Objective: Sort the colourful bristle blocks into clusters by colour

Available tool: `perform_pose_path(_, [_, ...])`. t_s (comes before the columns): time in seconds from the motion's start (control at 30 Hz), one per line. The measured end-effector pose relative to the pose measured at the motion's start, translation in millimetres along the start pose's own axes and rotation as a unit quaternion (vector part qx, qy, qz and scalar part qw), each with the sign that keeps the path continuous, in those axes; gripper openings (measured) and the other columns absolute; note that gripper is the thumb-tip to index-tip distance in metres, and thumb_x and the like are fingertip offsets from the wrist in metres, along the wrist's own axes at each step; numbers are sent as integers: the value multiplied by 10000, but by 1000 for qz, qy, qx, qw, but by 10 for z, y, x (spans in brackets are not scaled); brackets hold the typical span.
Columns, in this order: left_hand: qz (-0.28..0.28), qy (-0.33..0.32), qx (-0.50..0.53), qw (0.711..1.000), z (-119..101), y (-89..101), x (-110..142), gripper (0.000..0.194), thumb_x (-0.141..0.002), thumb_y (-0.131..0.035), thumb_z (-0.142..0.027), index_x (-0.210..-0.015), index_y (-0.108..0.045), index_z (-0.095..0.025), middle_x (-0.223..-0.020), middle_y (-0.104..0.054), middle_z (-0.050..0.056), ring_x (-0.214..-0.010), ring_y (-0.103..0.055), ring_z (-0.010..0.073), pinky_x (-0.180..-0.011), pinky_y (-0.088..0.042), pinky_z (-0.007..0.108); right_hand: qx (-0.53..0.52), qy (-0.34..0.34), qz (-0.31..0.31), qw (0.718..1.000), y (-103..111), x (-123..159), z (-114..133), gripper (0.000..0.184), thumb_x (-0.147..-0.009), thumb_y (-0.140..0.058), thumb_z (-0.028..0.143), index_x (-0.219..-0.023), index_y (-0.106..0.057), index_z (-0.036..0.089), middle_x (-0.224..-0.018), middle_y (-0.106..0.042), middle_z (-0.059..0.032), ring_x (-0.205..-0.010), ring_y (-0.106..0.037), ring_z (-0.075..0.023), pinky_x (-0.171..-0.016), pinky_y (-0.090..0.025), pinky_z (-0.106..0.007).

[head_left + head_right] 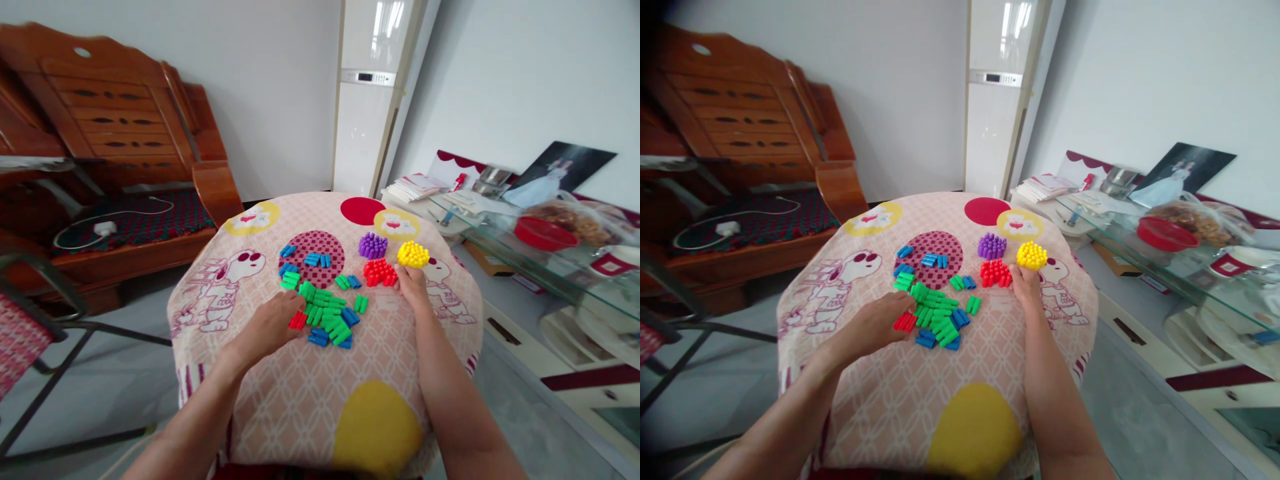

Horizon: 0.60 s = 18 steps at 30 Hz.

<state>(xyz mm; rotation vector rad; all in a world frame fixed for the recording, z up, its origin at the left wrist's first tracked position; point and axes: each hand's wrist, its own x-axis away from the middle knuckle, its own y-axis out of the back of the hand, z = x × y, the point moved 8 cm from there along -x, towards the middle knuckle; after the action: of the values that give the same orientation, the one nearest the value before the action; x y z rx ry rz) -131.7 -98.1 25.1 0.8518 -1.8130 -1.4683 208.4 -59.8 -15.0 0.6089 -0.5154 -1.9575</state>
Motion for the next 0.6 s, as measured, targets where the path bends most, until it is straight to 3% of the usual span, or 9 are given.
perform_pose_path(0.1, [-42, -12, 21, 999, -1, -22, 91, 183, -802, -552, -259, -959, -618, -193, -1023, -638, 90, -965, -602, 235, -834, -465, 337, 4, 5, -4, 1000, -2, -4, -10, 427, -871, -428, 490, -545, -525, 234, -471, -569, -21, -526, -554, -189, -572, -422, -297])
perform_pose_path(0.27, [-61, -2, 63, 996, 79, 54, 76, 297, -737, -473, -130, -981, -631, -194, -975, -679, 67, -914, -638, 220, -825, -475, 329, 4, -1, -1, 1000, -5, -4, -9, 425, -868, -425, 484, -536, -514, 234, -470, -562, -14, -533, -553, -188, -582, -425, -297])
perform_pose_path(0.47, [-125, 24, 97, 987, 211, 138, -46, 276, -857, -413, -239, -965, -663, -191, -988, -721, 76, -929, -666, 230, -821, -483, 323, -1, 2, -5, 1000, 0, 1, 14, 405, -863, -424, 473, -548, -515, 236, -478, -565, -8, -542, -552, -183, -580, -419, -289])
perform_pose_path(0.6, [-161, 36, 179, 970, 365, 306, -86, 264, -858, -458, -307, -964, -677, -203, -915, -737, 31, -809, -669, 178, -744, -486, 268, -12, 4, -3, 1000, -18, -6, -3, 404, -864, -425, 483, -561, -525, 235, -473, -556, -3, -532, -549, -184, -565, -416, -289])
